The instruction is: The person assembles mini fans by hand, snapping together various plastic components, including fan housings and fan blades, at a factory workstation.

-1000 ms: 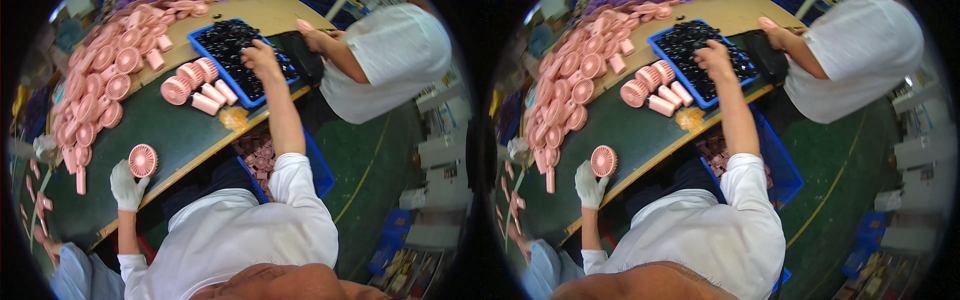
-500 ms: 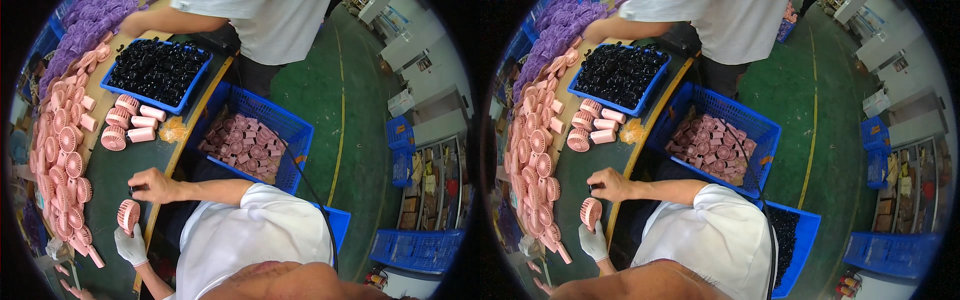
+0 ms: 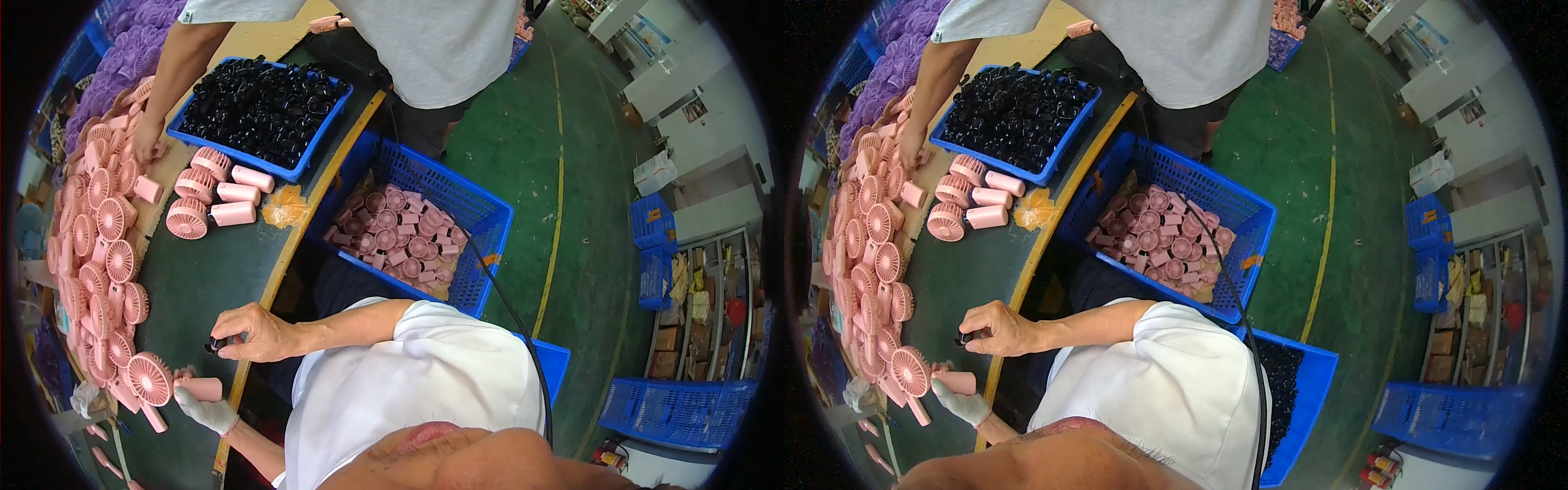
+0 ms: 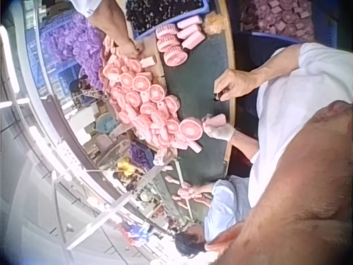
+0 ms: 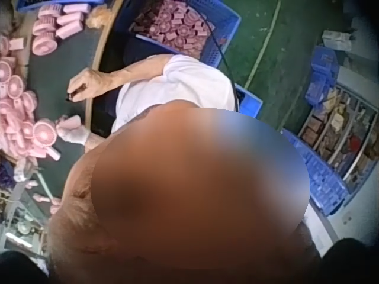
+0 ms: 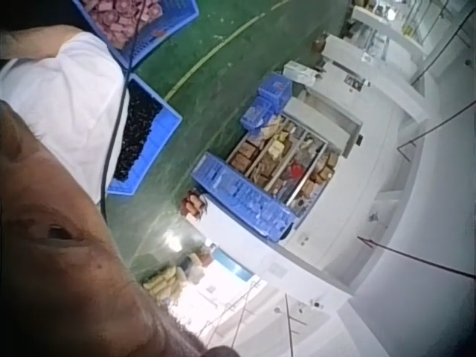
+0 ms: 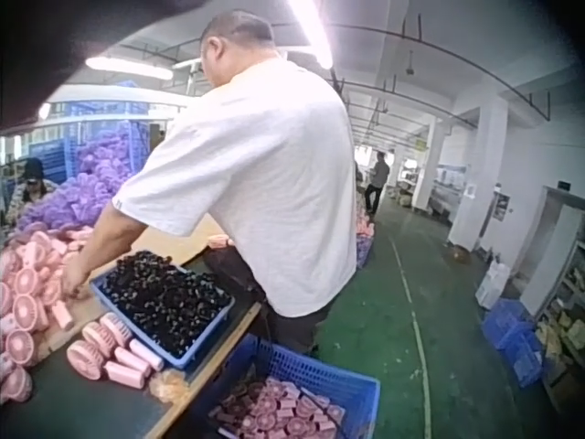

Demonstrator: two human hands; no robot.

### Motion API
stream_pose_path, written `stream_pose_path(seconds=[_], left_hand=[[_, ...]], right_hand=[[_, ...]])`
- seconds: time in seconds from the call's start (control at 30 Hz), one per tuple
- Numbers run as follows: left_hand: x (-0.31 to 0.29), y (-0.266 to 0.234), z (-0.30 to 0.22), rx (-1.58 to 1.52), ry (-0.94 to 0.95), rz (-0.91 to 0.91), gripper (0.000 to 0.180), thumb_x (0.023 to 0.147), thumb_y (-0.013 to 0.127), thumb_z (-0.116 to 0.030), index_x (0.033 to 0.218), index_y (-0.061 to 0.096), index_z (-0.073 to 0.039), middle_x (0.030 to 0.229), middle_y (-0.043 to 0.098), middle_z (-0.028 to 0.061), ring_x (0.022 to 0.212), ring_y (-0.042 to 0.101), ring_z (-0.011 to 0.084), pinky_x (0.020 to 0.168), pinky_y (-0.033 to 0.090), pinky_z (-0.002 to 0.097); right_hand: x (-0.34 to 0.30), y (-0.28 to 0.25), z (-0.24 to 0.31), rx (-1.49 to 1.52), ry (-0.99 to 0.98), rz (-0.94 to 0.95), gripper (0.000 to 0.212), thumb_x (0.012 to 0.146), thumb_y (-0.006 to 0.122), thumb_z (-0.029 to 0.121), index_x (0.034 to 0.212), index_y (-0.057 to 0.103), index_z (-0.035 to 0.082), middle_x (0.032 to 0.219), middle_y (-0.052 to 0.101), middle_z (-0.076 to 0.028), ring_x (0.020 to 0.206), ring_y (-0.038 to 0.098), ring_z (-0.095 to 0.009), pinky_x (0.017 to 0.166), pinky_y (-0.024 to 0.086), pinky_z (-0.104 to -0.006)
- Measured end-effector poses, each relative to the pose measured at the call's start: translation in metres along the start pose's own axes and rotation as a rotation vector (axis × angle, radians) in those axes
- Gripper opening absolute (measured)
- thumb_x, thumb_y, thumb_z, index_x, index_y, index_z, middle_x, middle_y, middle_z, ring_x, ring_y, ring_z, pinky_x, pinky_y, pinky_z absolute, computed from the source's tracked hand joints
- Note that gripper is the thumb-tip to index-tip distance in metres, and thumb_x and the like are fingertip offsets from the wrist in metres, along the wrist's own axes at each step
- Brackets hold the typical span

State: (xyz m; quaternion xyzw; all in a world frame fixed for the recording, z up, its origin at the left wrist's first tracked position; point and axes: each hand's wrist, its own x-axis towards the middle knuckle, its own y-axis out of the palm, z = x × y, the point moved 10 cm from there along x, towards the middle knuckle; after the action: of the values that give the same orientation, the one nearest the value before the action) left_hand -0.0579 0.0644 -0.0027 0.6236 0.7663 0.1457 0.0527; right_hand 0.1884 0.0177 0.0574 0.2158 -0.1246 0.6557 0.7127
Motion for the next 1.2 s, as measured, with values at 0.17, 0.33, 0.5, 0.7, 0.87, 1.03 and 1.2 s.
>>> stream_pose_path(seconds=[0.17, 0.33, 0.5, 0.7, 0.87, 1.03, 1.2], left_hand=[[-0.02, 0.048, -0.007, -0.003, -0.025, 0.135, 0.047, 0.092, 0.048, -0.039, 0.11, 0.049, 0.005, 0.102, 0.053, 0.0134, 0.092, 0.052, 0.0237, 0.086, 0.043, 0.0368], [-0.046, 0.084, -0.03, 0.441, 0.176, 0.248, 0.041, 0.091, 0.044, -0.031, 0.098, 0.053, 0.009, 0.094, 0.053, 0.0097, 0.079, 0.051, 0.0146, 0.066, 0.048, 0.0291], [-0.055, 0.114, -0.035, 0.468, 0.151, 0.418, 0.028, 0.08, 0.064, -0.014, 0.092, 0.055, 0.009, 0.076, 0.06, 0.0063, 0.06, 0.052, 0.0095, 0.051, 0.042, 0.0226], [-0.037, 0.103, -0.019, 0.695, 0.122, 0.314, 0.023, 0.079, 0.063, -0.02, 0.082, 0.063, 0.003, 0.065, 0.054, -0.0019, 0.061, 0.047, 0.0061, 0.053, 0.038, 0.0248], [-0.026, 0.115, -0.012, 0.674, 0.069, 0.355, 0.029, 0.084, 0.061, -0.028, 0.07, 0.065, -0.002, 0.053, 0.055, -0.0001, 0.048, 0.049, 0.0075, 0.045, 0.037, 0.0277], [-0.049, 0.131, 0.024, 0.116, -0.424, 0.404, 0.048, 0.094, 0.046, -0.042, 0.083, 0.061, 0.002, 0.071, 0.062, 0.0072, 0.054, 0.059, 0.0131, 0.05, 0.049, 0.0243], [-0.052, 0.124, 0.059, 0.051, -0.52, 0.331, 0.06, 0.098, 0.027, -0.048, 0.084, 0.057, 0.002, 0.061, 0.06, 0.0091, 0.046, 0.057, 0.0169, 0.043, 0.046, 0.0283]], right_hand=[[0.0, 0.011, 0.009, 0.237, 0.092, 0.067, 0.021, 0.075, 0.071, -0.002, 0.094, 0.064, -0.007, 0.096, 0.057, -0.011, 0.069, 0.061, -0.015, 0.056, 0.051, -0.0244], [-0.01, 0.026, -0.003, 0.526, 0.34, 0.159, 0.019, 0.077, 0.073, 0.002, 0.09, 0.064, -0.009, 0.098, 0.049, -0.01, 0.064, 0.06, -0.014, 0.054, 0.053, -0.0221], [-0.01, 0.019, -0.007, 0.425, 0.316, 0.122, 0.021, 0.079, 0.073, 0.01, 0.083, 0.066, -0.009, 0.091, 0.051, -0.009, 0.06, 0.058, -0.012, 0.049, 0.051, -0.0216], [-0.005, -0.003, -0.031, -0.029, 0.135, 0.016, 0.018, 0.084, 0.064, 0.015, 0.073, 0.065, 0.0, 0.081, 0.06, -0.009, 0.07, 0.058, -0.016, 0.061, 0.047, -0.0304], [-0.01, -0.001, -0.072, 0.278, 0.405, -0.009, 0.032, 0.096, 0.051, 0.028, 0.091, 0.061, -0.003, 0.086, 0.061, -0.008, 0.076, 0.06, -0.014, 0.067, 0.05, -0.0281], [-0.014, 0.015, -0.073, 0.62, 0.598, 0.103, 0.049, 0.095, 0.047, 0.047, 0.095, 0.059, 0.0, 0.072, 0.056, -0.002, 0.057, 0.05, -0.006, 0.047, 0.039, -0.0208], [-0.009, 0.009, -0.075, 0.392, 0.651, 0.024, 0.027, 0.092, 0.059, 0.026, 0.095, 0.062, 0.0, 0.061, 0.053, 0.002, 0.045, 0.042, -0.002, 0.039, 0.031, -0.018]])
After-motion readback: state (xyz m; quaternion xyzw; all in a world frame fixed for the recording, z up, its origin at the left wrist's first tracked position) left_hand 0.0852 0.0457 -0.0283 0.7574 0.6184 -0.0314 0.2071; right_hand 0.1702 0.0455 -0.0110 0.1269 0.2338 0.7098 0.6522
